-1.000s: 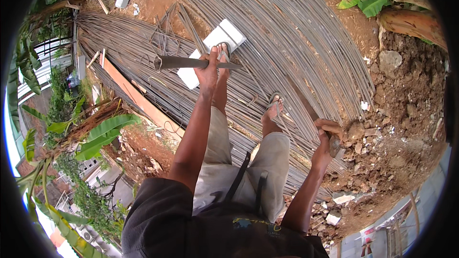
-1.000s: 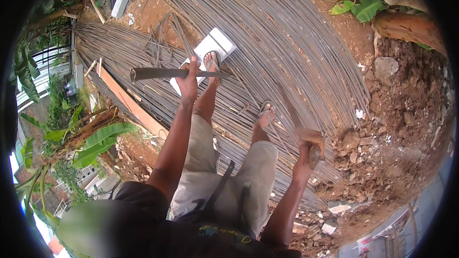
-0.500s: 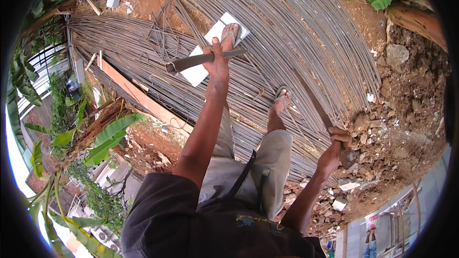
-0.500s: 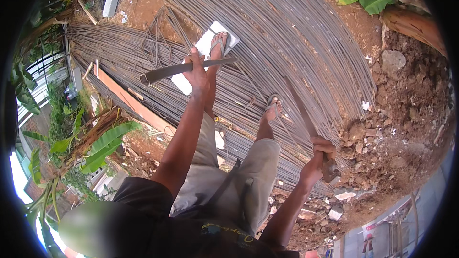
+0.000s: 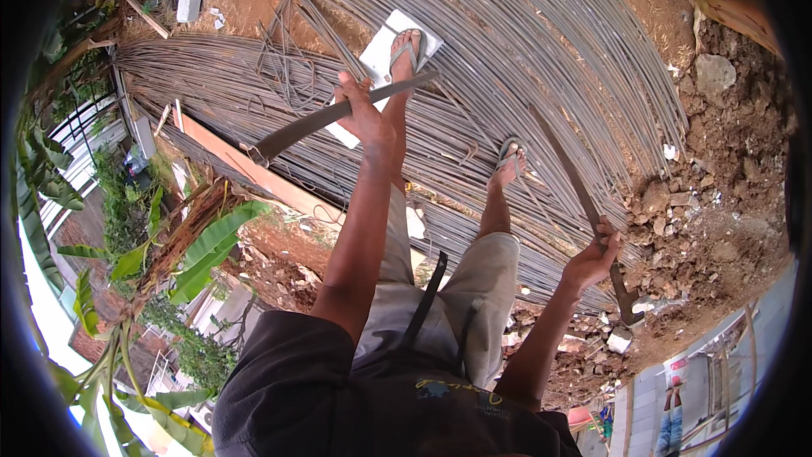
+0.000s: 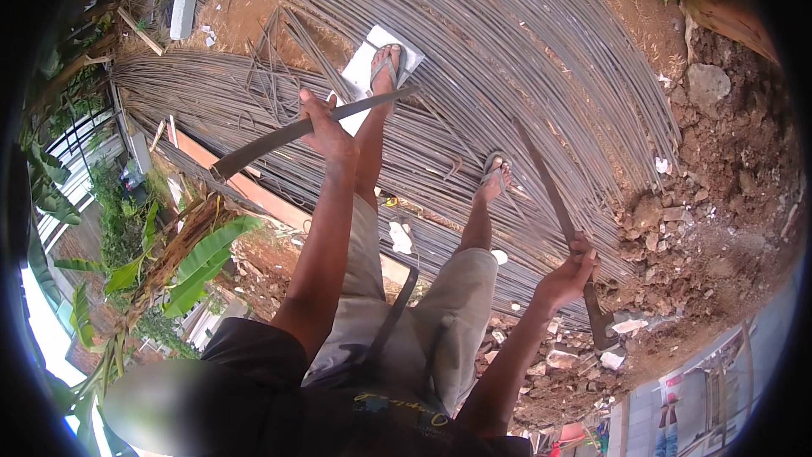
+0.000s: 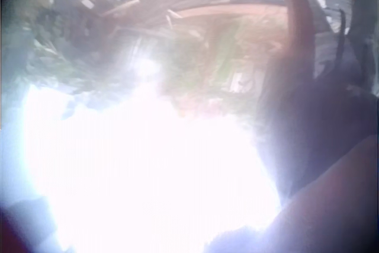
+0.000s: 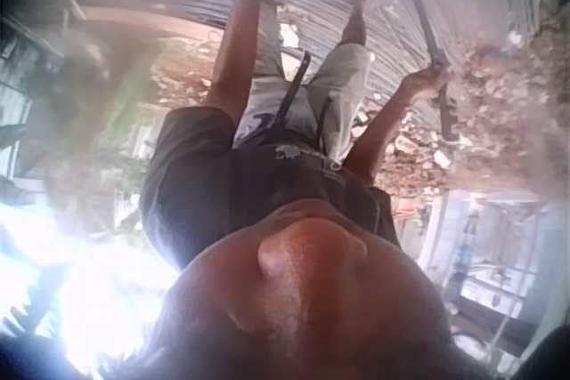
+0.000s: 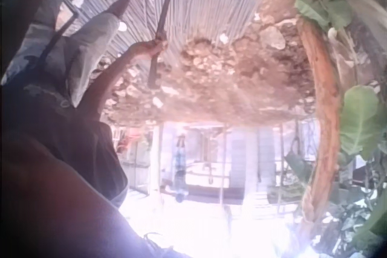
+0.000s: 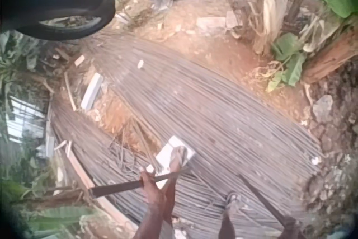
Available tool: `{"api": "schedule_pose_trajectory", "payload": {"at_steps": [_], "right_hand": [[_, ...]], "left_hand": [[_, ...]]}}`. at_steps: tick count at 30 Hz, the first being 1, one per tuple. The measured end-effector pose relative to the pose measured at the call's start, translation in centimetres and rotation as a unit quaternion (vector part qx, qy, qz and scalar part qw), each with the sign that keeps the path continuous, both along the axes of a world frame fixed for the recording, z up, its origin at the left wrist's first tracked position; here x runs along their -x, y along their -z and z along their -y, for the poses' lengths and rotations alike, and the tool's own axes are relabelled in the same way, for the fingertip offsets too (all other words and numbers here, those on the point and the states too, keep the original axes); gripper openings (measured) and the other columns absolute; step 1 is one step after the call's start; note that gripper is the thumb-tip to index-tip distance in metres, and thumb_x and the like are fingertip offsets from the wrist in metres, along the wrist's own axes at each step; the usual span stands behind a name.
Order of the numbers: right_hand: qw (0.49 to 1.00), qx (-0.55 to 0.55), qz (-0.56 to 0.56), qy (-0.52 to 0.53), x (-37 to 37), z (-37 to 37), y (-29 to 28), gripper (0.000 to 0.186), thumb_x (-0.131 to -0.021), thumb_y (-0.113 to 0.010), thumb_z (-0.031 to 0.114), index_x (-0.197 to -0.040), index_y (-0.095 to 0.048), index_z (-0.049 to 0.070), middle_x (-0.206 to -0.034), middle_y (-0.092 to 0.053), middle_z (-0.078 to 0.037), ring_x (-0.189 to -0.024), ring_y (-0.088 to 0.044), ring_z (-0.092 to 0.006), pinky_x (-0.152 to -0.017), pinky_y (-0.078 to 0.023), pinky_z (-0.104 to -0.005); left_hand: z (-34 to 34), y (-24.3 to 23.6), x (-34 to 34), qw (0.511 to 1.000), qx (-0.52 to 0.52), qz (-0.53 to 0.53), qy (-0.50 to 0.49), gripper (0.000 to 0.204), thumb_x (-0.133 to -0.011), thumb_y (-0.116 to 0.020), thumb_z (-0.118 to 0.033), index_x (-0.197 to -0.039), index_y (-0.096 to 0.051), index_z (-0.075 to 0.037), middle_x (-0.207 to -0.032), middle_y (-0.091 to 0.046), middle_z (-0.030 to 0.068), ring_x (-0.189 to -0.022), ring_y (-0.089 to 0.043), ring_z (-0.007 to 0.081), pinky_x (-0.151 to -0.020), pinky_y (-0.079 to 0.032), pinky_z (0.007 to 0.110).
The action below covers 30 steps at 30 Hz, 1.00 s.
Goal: The person uses a long metal bar to repeatedly strike and cut a bundle of metal rods laid on the ground. The person holds the bar with both hands and delivers downward blows to separate the rods.
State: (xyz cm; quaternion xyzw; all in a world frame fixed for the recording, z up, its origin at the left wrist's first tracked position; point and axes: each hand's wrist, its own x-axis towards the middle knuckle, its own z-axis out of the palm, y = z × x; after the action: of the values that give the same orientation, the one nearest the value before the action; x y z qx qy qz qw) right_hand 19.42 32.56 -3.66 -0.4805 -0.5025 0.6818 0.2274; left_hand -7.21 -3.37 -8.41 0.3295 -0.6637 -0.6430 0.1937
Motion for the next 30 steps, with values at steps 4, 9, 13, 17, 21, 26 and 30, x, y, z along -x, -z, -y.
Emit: {"api": "schedule_pose_trajectory", "payload": {"at_steps": [4, 9, 13, 17, 21, 26, 30], "right_hand": [[0.993, 0.016, -0.036, 0.111, -2.8, -1.5, 0.4, 0.026, -0.108, -0.051, 0.02, -0.087, -0.056, 0.004, -0.088, -0.064, -0.009, -0.104, -0.065, -0.0294, -0.118, -0.042, -0.0531], [0.967, 0.042, -0.08, 0.237, -4.9, -3.1, 0.0, 0.038, -0.103, -0.053, 0.016, -0.066, -0.047, 0.01, -0.07, -0.058, -0.007, -0.08, -0.063, -0.0273, -0.101, -0.053, -0.0508], [0.938, 0.083, -0.081, 0.327, -7.2, -4.5, 1.3, 0.04, -0.1, -0.053, 0.014, -0.063, -0.039, 0.014, -0.057, -0.043, -0.004, -0.062, -0.053, -0.0256, -0.08, -0.054, -0.0484], [0.913, 0.096, -0.053, 0.394, -9.0, -5.3, 4.7, 0.042, -0.099, -0.052, 0.013, -0.062, -0.032, 0.017, -0.052, -0.029, -0.002, -0.052, -0.044, -0.023, -0.069, -0.05, -0.0476], [0.874, 0.125, -0.01, 0.47, -9.9, -5.2, 7.8, 0.044, -0.1, -0.049, 0.018, -0.062, -0.027, 0.02, -0.051, -0.023, 0.0, -0.049, -0.037, -0.0203, -0.064, -0.045, -0.0444], [0.868, 0.143, -0.03, 0.475, -13.7, -5.4, 8.8, 0.044, -0.1, -0.046, 0.017, -0.059, -0.029, 0.02, -0.05, -0.024, 0.0, -0.046, -0.034, -0.0209, -0.063, -0.046, -0.0455], [0.875, 0.138, -0.05, 0.462, -16.0, -6.2, 9.0, 0.045, -0.101, -0.044, 0.015, -0.059, -0.029, 0.02, -0.05, -0.024, -0.001, -0.047, -0.032, -0.0205, -0.063, -0.046, -0.0451]], "left_hand": [[0.9, 1.0, 0.4, 1.0, 0.012, -0.008, -0.015, 0.043, -0.107, -0.064, -0.044, -0.09, -0.053, -0.005, -0.088, -0.049, 0.0021, -0.087, -0.051, 0.0139, -0.083, -0.049, 0.038], [1.7, 0.8, 0.8, 0.999, 0.004, -0.018, -0.029, 0.045, -0.107, -0.062, -0.043, -0.082, -0.046, -0.01, -0.078, -0.04, -0.0003, -0.073, -0.05, 0.0127, -0.083, -0.055, 0.036], [0.6, 0.9, 0.6, 0.999, -0.023, -0.034, -0.004, 0.046, -0.108, -0.061, -0.044, -0.081, -0.044, -0.011, -0.078, -0.04, -0.0002, -0.072, -0.05, 0.0126, -0.078, -0.053, 0.033], [-5.3, 0.0, -0.5, 0.994, -0.109, -0.024, 0.02, 0.048, -0.107, -0.063, -0.044, -0.079, -0.045, -0.01, -0.078, -0.041, -0.0014, -0.077, -0.044, 0.0114, -0.08, -0.048, 0.034], [-8.7, 3.1, -3.5, 0.996, -0.043, 0.0, 0.074, 0.049, -0.107, -0.064, -0.044, -0.08, -0.045, -0.008, -0.08, -0.045, -0.0001, -0.077, -0.043, 0.0119, -0.077, -0.045, 0.032], [-13.4, 0.5, -7.7, 0.971, 0.146, 0.045, 0.186, 0.047, -0.108, -0.063, -0.042, -0.085, -0.045, -0.005, -0.082, -0.048, 0.0022, -0.076, -0.04, 0.0117, -0.074, -0.041, 0.031], [-14.7, 0.6, -11.1, 0.955, 0.152, 0.08, 0.242, 0.037, -0.105, -0.07, -0.027, -0.086, -0.047, -0.005, -0.098, -0.054, 0.0061, -0.083, -0.045, 0.0123, -0.079, -0.042, 0.03]]}}
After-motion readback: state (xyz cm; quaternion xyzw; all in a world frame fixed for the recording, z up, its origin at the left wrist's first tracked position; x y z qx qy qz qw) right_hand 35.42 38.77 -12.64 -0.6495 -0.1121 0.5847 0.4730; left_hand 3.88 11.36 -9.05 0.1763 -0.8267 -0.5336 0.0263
